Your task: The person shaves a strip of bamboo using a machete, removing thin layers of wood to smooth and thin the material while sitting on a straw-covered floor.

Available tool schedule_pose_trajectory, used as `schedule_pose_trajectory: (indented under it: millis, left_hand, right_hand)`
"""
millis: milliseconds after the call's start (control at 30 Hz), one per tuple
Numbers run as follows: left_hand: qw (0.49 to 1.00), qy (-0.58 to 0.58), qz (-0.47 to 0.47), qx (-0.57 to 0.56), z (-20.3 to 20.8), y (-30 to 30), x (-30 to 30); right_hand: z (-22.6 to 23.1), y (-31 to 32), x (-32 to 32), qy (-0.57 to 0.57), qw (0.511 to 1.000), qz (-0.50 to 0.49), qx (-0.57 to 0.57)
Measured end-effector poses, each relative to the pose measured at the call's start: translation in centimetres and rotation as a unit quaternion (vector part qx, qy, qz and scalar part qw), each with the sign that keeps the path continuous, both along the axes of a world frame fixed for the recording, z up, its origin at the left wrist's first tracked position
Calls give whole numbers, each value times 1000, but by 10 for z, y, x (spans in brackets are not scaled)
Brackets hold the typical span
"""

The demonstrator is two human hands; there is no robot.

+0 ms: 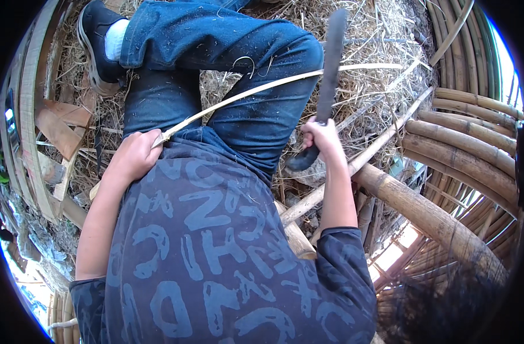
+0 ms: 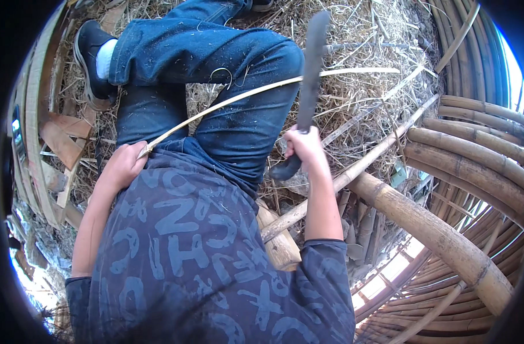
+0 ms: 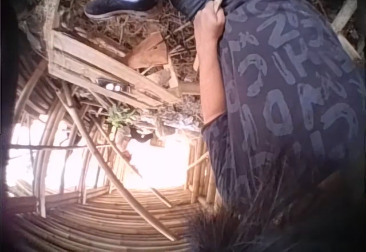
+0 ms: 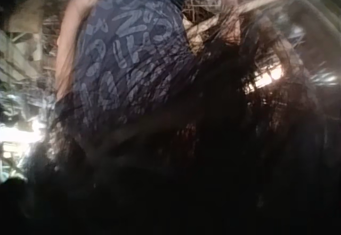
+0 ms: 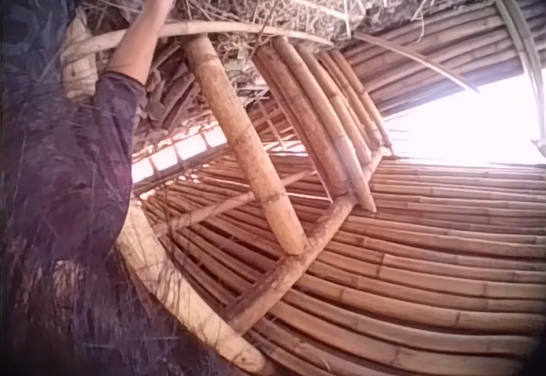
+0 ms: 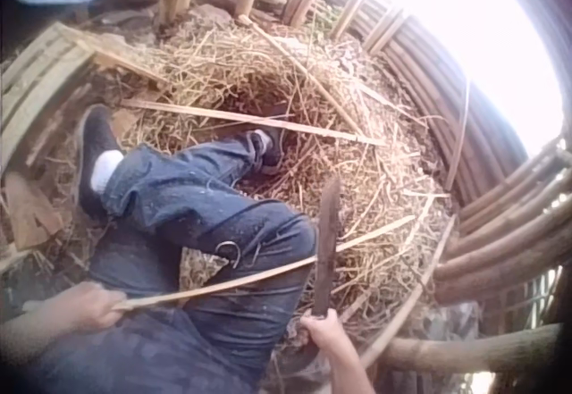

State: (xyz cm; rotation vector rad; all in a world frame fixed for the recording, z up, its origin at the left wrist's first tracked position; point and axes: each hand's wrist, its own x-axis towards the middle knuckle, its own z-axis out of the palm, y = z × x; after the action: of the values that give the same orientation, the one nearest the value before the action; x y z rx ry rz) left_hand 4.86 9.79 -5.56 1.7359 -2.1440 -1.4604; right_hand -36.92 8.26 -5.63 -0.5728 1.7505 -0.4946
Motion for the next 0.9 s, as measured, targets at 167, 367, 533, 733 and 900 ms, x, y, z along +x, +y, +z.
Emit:
schedule_pose_trajectory:
  millis: [167, 367, 533, 733, 900]
  left_hand:
    - [1000, -1, 1, -11, 2, 2, 0]
    - [1000, -4, 7, 0, 0, -2, -2]
    - [999, -30, 3, 20, 6, -5, -6]
    - [1000, -21, 12, 5, 6, -1, -4]
    - [1000, -15, 3, 2, 2, -1, -3]
  right_hand:
    - [9, -5, -10, 61, 996, 60, 14]
    - [-2, 14, 11, -3, 997, 81, -3]
    - [-1, 3, -2, -17, 999, 28, 5]
    - [12, 5, 3, 18, 993, 110, 45]
    - [-2, 27, 19, -11, 992, 124, 28]
